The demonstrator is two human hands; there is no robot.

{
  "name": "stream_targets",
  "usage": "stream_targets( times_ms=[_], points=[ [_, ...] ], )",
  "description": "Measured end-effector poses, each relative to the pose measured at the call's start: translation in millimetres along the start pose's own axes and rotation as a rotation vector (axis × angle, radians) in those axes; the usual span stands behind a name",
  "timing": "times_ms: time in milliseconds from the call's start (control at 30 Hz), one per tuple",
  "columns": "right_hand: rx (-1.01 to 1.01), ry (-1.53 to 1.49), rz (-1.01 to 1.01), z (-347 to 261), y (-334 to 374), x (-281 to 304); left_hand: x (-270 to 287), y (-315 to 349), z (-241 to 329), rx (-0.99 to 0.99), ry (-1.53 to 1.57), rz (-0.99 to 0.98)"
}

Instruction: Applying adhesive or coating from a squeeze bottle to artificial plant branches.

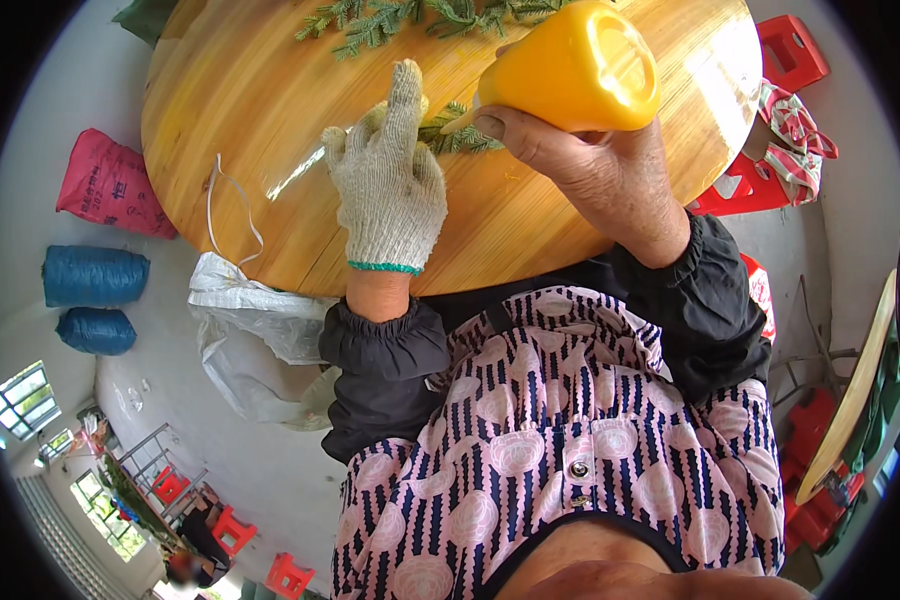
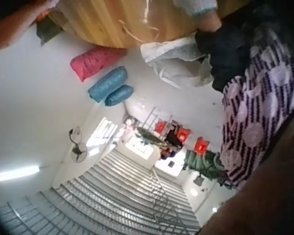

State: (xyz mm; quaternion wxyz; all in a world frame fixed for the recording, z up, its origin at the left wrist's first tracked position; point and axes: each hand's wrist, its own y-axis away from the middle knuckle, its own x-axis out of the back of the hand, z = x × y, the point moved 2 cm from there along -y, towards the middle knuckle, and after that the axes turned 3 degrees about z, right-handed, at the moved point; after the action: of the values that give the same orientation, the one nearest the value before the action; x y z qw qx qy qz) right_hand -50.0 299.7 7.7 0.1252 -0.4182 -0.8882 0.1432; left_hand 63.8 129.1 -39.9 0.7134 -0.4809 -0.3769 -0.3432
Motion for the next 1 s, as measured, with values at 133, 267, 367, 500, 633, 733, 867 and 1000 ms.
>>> stream_targets(
  times_ms=[133,267,367,500,633,733,867,1000],
  points=[
    [0.001,-0.069,0.044,3,1,4,0,1,1,0.007,0.012,0.005],
    [0.003,-0.022,0.033,3,1,12,-1,2,0,-0.001,-0.006,0.030],
    [0.047,0.048,0.047,3,2,17,-1,2,-2,0.004,0.008,0.026],
    [0.031,0.042,0.107,3,4,20,0,3,-3,0.005,-0.011,0.019],
    [-0.041,-0.105,0.145,6,4,22,0,3,-5,0.005,-0.009,0.017],
    [0.013,-0.036,0.152,9,2,21,-1,4,-6,0.005,-0.008,0.018],
    [-0.017,-0.115,0.158,15,2,21,-2,5,-8,0.014,0.006,0.031],
    [-0.057,-0.123,0.167,18,8,23,-1,4,-8,0.039,0.028,0.025]
  ],
)
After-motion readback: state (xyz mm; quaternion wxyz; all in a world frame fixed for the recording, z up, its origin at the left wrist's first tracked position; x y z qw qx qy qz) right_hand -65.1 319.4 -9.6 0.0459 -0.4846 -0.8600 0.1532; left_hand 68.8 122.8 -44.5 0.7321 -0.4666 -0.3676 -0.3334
